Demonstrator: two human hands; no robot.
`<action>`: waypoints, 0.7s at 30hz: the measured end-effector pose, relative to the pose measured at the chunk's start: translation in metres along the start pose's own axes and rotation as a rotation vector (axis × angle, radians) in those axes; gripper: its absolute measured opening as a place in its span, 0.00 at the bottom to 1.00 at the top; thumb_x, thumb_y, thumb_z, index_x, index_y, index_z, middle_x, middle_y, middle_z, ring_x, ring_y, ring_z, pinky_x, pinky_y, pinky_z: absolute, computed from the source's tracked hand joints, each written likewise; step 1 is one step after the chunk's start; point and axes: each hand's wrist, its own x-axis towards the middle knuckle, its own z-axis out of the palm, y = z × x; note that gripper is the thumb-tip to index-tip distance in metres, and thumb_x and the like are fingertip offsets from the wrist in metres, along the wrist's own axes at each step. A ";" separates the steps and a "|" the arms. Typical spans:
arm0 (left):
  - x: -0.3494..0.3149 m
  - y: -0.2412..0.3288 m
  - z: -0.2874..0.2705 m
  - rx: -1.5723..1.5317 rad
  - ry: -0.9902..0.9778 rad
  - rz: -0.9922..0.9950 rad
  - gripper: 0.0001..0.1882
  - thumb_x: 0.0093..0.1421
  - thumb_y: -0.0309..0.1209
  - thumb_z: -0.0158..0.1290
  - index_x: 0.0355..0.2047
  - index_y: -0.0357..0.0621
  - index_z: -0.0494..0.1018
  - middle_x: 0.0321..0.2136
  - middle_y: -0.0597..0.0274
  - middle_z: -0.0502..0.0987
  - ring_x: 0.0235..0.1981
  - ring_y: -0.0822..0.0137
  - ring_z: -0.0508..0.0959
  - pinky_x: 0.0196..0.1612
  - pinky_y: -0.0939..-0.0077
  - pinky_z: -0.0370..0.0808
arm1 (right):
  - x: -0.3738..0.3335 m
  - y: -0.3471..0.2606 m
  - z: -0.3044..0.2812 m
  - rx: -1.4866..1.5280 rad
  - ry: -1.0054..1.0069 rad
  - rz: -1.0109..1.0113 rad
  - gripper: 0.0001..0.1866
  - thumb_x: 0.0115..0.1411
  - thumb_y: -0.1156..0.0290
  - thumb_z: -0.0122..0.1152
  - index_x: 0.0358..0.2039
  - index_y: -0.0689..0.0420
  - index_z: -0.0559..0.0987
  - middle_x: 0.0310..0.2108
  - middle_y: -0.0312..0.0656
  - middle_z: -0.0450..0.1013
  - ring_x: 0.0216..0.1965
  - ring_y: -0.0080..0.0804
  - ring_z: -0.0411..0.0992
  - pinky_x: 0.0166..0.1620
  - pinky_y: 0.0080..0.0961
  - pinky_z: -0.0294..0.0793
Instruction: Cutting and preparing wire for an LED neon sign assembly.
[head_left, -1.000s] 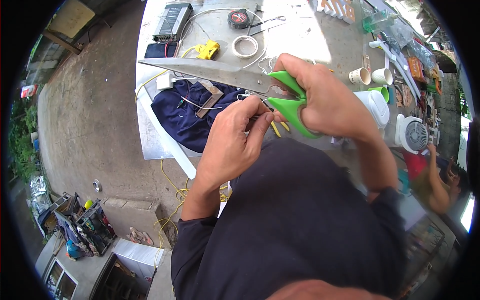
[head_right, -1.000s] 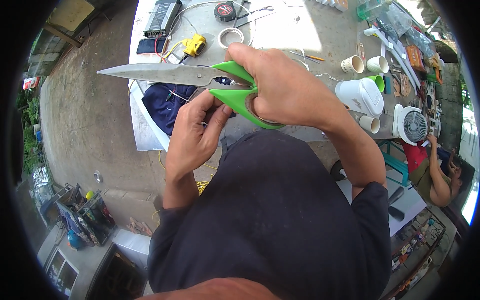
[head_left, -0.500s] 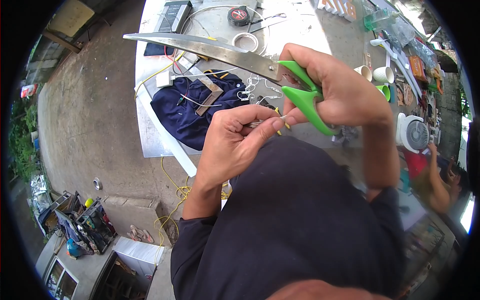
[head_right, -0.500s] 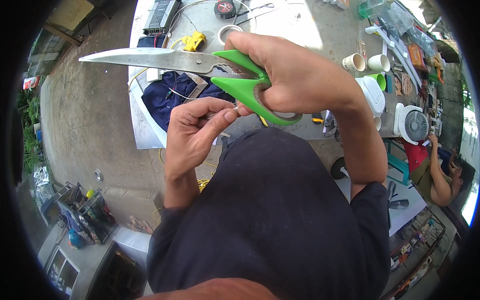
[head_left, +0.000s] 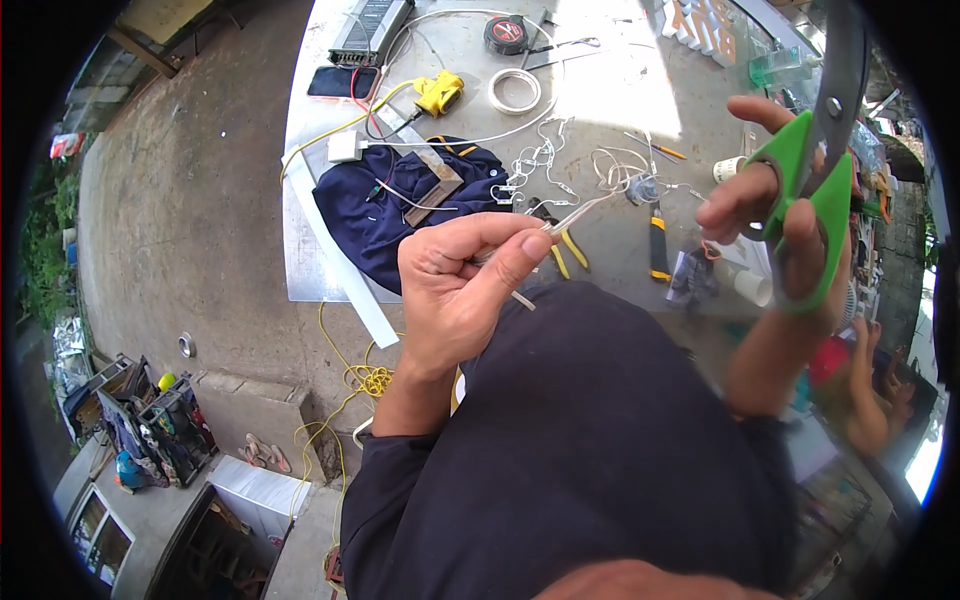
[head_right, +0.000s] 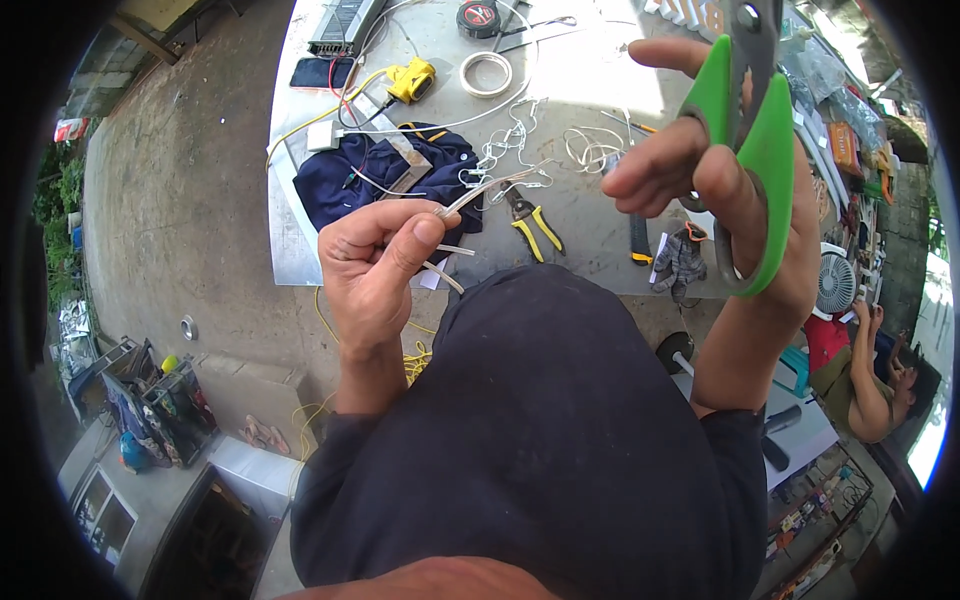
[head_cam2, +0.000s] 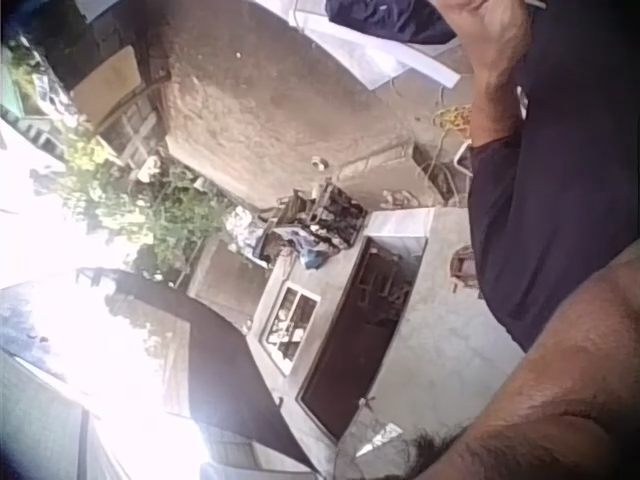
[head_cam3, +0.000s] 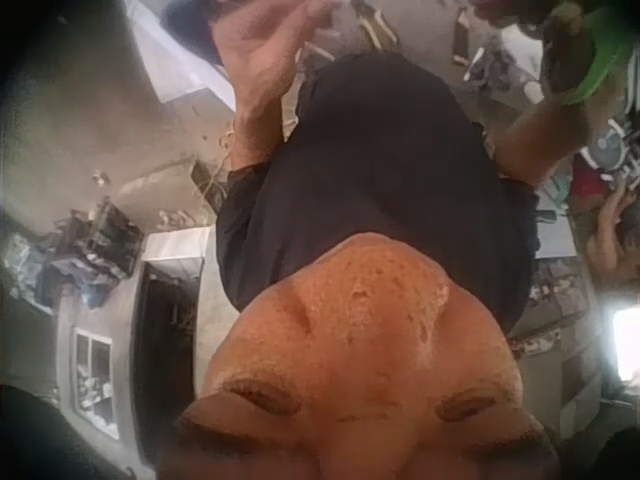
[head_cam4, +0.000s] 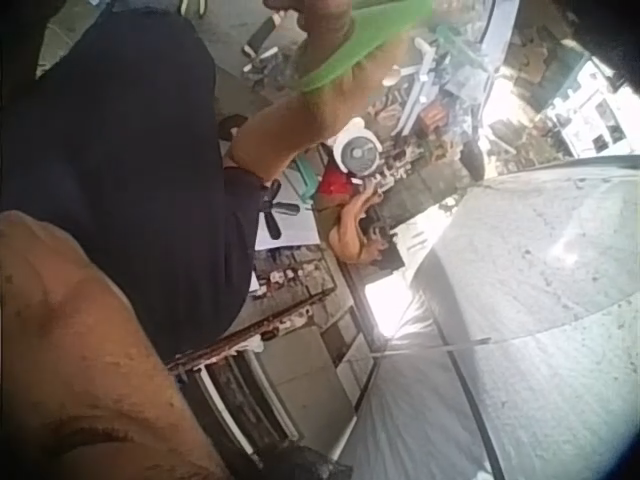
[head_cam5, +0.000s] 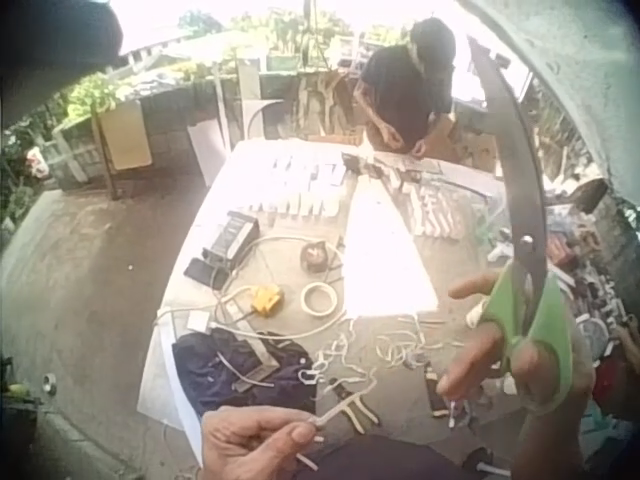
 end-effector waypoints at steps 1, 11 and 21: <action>0.000 0.000 0.000 -0.034 0.016 0.027 0.06 0.63 0.23 0.61 0.38 0.32 0.83 0.22 0.73 0.77 0.20 0.88 0.63 0.21 0.89 0.55 | -0.008 -0.002 -0.003 0.059 0.003 0.005 0.48 0.56 0.43 0.71 0.58 0.75 0.68 0.33 0.48 0.81 0.32 0.25 0.80 0.37 0.20 0.79; 0.013 -0.015 0.008 -0.189 0.115 0.167 0.06 0.64 0.23 0.61 0.39 0.31 0.82 0.28 0.64 0.83 0.25 0.86 0.71 0.26 0.91 0.64 | -0.079 0.062 0.023 0.161 -0.003 0.339 0.50 0.46 0.48 0.80 0.62 0.62 0.67 0.22 0.33 0.70 0.24 0.17 0.68 0.30 0.17 0.66; 0.017 -0.028 0.018 -0.255 0.133 0.190 0.08 0.65 0.25 0.60 0.40 0.31 0.81 0.31 0.61 0.84 0.28 0.84 0.72 0.30 0.91 0.66 | -0.089 0.088 0.023 -0.002 -0.317 0.309 0.51 0.52 0.34 0.70 0.64 0.59 0.65 0.26 0.39 0.70 0.28 0.28 0.71 0.34 0.26 0.69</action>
